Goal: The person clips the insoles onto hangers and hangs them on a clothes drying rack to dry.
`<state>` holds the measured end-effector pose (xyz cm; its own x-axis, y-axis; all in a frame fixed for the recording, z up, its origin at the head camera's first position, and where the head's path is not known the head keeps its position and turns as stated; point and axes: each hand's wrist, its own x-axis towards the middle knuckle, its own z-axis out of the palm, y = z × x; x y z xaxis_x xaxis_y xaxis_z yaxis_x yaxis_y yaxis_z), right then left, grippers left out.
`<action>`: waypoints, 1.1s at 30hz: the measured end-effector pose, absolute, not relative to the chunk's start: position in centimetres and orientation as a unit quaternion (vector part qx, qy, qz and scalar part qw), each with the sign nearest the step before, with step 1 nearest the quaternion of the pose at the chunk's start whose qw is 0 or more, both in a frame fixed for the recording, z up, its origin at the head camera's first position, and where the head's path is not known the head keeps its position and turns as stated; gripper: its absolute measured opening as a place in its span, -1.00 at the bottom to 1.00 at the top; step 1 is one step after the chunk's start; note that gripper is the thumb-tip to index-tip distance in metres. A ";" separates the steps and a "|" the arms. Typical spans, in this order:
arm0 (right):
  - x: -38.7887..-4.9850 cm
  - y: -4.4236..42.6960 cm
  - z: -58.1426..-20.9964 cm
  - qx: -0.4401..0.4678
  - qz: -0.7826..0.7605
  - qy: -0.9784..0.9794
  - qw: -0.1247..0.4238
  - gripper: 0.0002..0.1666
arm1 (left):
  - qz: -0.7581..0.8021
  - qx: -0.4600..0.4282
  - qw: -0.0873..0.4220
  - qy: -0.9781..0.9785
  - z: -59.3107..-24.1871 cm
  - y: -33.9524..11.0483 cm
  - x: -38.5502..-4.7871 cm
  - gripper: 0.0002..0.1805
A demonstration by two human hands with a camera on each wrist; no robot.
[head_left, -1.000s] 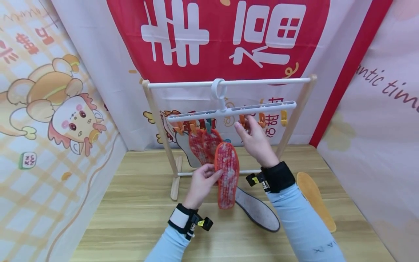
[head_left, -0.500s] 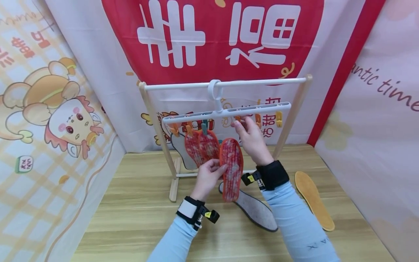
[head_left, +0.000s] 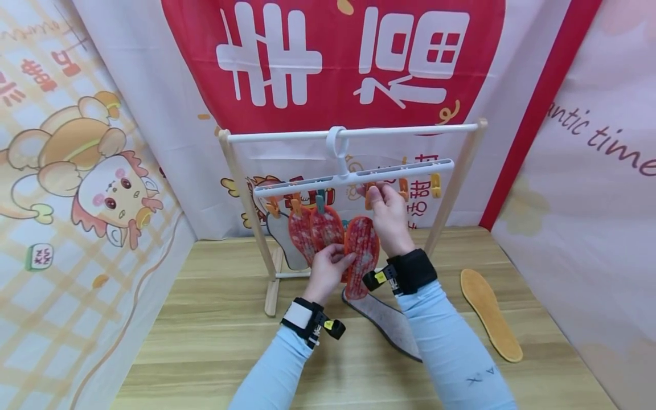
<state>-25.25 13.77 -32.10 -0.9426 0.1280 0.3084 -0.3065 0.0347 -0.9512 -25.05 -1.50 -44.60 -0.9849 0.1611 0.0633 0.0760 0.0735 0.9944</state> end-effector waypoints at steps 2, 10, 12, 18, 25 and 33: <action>-25.4 13.7 -32.1 0.054 0.701 -0.693 0.157 -0.53 | 0.678 0.081 0.030 0.730 -44.6 -1.5 -25.2 -0.76; -25.6 13.6 -32.3 0.021 0.717 -0.679 0.159 -0.52 | 0.686 0.074 0.030 0.723 -43.6 -1.3 -25.3 -0.74; -25.7 13.5 -32.2 0.018 0.720 -0.676 0.159 -0.53 | 0.692 0.067 0.035 0.718 -43.3 -1.2 -25.3 -0.74; -25.9 13.4 -32.1 0.018 0.727 -0.668 0.155 -0.53 | 0.698 0.065 0.032 0.712 -43.2 -1.0 -25.4 -0.78; -25.9 13.4 -32.2 0.020 0.728 -0.667 0.156 -0.53 | 0.705 0.059 0.031 0.706 -43.0 -0.8 -25.6 -0.77; -25.7 13.3 -32.2 0.030 0.728 -0.665 0.164 -0.53 | 0.699 0.058 0.027 0.713 -42.5 -0.6 -25.6 -0.76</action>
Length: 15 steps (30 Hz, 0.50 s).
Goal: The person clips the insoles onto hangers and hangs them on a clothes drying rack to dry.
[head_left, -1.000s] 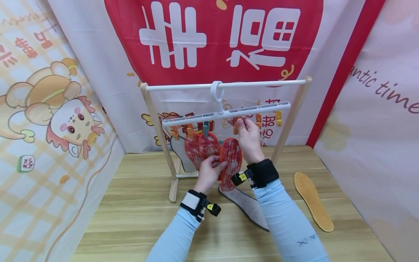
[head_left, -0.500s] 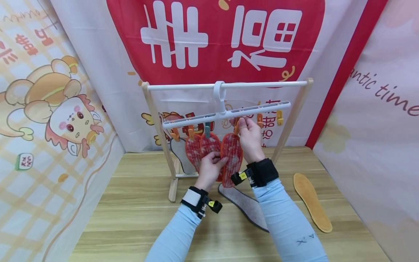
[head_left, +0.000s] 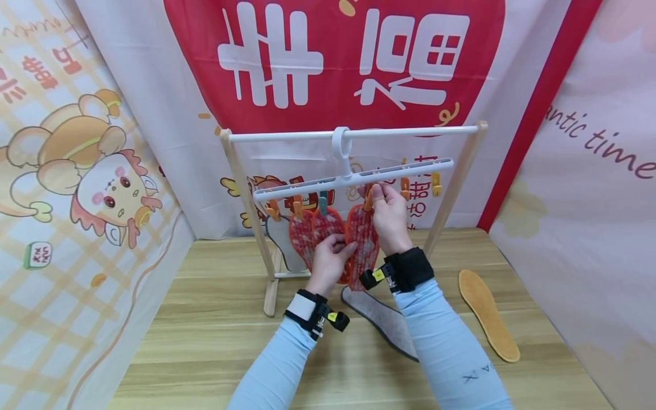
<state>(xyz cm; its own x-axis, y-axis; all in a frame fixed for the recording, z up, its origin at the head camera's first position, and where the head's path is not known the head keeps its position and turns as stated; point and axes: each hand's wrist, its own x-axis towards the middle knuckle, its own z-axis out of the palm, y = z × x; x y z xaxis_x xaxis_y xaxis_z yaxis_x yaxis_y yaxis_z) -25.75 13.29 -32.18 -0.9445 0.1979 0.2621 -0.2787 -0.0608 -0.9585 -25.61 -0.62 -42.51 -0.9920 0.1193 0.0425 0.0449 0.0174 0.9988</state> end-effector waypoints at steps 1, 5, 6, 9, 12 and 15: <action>-25.7 13.3 -32.2 0.030 0.727 -0.666 0.164 -0.53 | 0.698 0.058 0.025 0.713 -42.5 -0.6 -25.6 -0.76; -25.7 13.3 -32.1 0.026 0.729 -0.665 0.162 -0.52 | 0.698 0.058 0.019 0.713 -42.4 -0.5 -25.6 -0.77; -25.7 13.3 -32.1 0.023 0.729 -0.665 0.160 -0.52 | 0.700 0.058 0.019 0.712 -42.4 -0.5 -25.6 -0.77; -25.7 13.2 -32.1 0.019 0.732 -0.663 0.157 -0.52 | 0.704 0.062 0.016 0.707 -42.4 -0.5 -25.6 -0.76; -25.7 13.2 -32.1 0.016 0.732 -0.663 0.156 -0.53 | 0.707 0.063 0.015 0.704 -42.4 -0.4 -25.6 -0.76; -25.8 13.2 -32.1 0.017 0.734 -0.661 0.159 -0.55 | 0.710 0.061 0.013 0.702 -42.3 -0.3 -25.6 -0.76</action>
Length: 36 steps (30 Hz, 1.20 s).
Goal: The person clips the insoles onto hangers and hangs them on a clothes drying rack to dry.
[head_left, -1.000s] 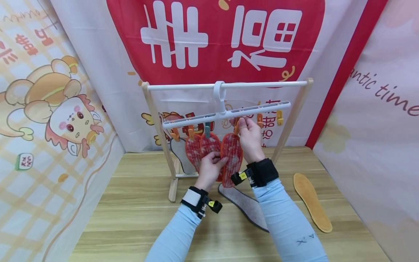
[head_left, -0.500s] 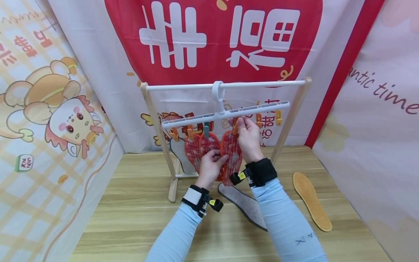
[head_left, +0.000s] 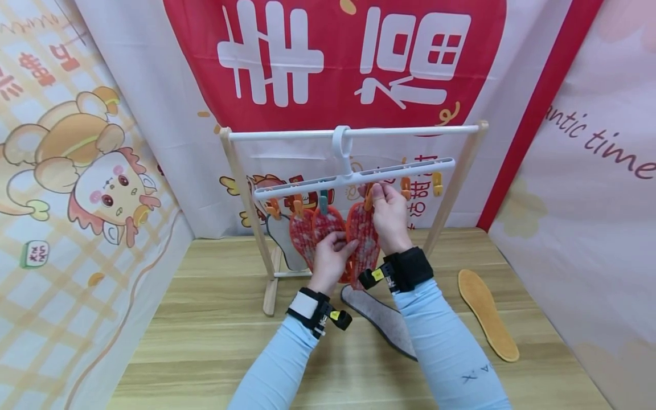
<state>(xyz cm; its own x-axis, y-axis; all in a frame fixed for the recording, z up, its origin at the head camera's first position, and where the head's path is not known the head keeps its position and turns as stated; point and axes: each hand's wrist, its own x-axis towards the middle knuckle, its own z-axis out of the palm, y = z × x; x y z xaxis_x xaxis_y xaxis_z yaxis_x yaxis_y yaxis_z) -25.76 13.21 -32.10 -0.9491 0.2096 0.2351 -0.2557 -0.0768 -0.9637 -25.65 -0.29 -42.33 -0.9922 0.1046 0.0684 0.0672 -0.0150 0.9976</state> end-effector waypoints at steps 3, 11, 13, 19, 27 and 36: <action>-25.8 13.2 -32.2 0.019 0.732 -0.661 0.162 -0.55 | 0.716 0.057 0.013 0.695 -42.4 -0.1 -25.7 -0.78; -25.7 13.2 -32.4 0.039 0.731 -0.658 0.175 -0.52 | 0.725 0.052 0.000 0.687 -42.4 0.3 -25.7 -0.74; -25.7 13.2 -32.4 0.041 0.734 -0.655 0.174 -0.52 | 0.727 0.049 0.000 0.685 -42.3 0.4 -25.7 -0.72; -25.8 13.2 -32.4 0.042 0.737 -0.653 0.170 -0.52 | 0.724 0.040 -0.005 0.689 -42.2 0.5 -25.8 -0.75; -25.8 13.1 -32.4 0.039 0.736 -0.652 0.175 -0.50 | 0.724 0.041 -0.016 0.688 -42.2 0.7 -25.9 -0.80; -25.6 13.2 -32.5 0.041 0.701 -0.690 0.175 -0.48 | 0.725 0.033 -0.006 0.688 -42.3 0.9 -25.8 -0.78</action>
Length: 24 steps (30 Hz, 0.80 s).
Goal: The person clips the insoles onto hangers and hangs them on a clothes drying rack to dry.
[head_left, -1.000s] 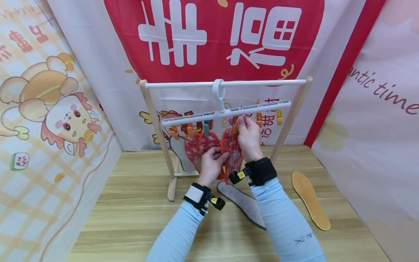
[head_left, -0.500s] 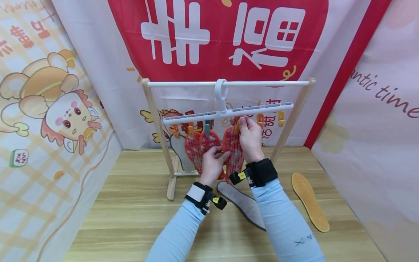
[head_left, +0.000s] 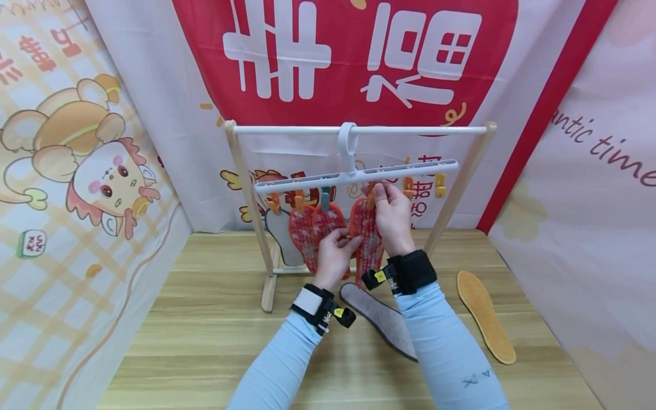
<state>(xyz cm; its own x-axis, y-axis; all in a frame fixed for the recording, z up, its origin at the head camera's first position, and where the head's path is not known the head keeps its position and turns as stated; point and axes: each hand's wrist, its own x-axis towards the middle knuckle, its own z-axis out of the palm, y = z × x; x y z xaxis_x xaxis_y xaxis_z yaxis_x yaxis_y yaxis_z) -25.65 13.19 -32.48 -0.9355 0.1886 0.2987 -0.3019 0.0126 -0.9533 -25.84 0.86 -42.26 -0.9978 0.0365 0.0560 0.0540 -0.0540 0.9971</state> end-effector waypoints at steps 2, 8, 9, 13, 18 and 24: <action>-25.5 13.2 -32.5 0.039 0.679 -0.711 0.177 -0.48 | -0.727 -0.031 -0.003 -0.686 -42.3 0.8 -25.9 -0.77; -25.4 13.2 -32.8 0.048 0.657 -0.730 0.183 -0.46 | -0.740 -0.032 -0.025 -0.672 -42.5 0.5 -26.1 -0.75; -25.4 13.2 -32.9 0.050 0.657 -0.729 0.184 -0.45 | -0.740 -0.034 -0.025 -0.671 -42.6 0.5 -26.2 -0.74; -25.4 13.3 -33.0 0.051 0.655 -0.730 0.188 -0.42 | -0.735 -0.040 -0.022 -0.676 -42.7 0.5 -26.4 -0.73; -25.4 13.6 -33.1 0.049 0.656 -0.730 0.183 -0.41 | -0.728 -0.041 -0.018 -0.684 -42.9 0.6 -26.4 -0.71; -25.3 13.9 -33.3 0.050 0.663 -0.724 0.184 -0.41 | -0.719 -0.046 -0.014 -0.693 -43.0 0.7 -26.4 -0.71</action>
<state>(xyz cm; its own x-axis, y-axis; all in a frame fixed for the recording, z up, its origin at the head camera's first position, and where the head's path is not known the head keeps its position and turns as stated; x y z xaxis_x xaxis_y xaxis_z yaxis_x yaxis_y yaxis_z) -25.25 13.94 -33.28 -0.9275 0.1716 0.3320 -0.3159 0.1151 -0.9418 -26.38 0.68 -43.00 -0.9954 0.0836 0.0476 0.0446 -0.0382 0.9983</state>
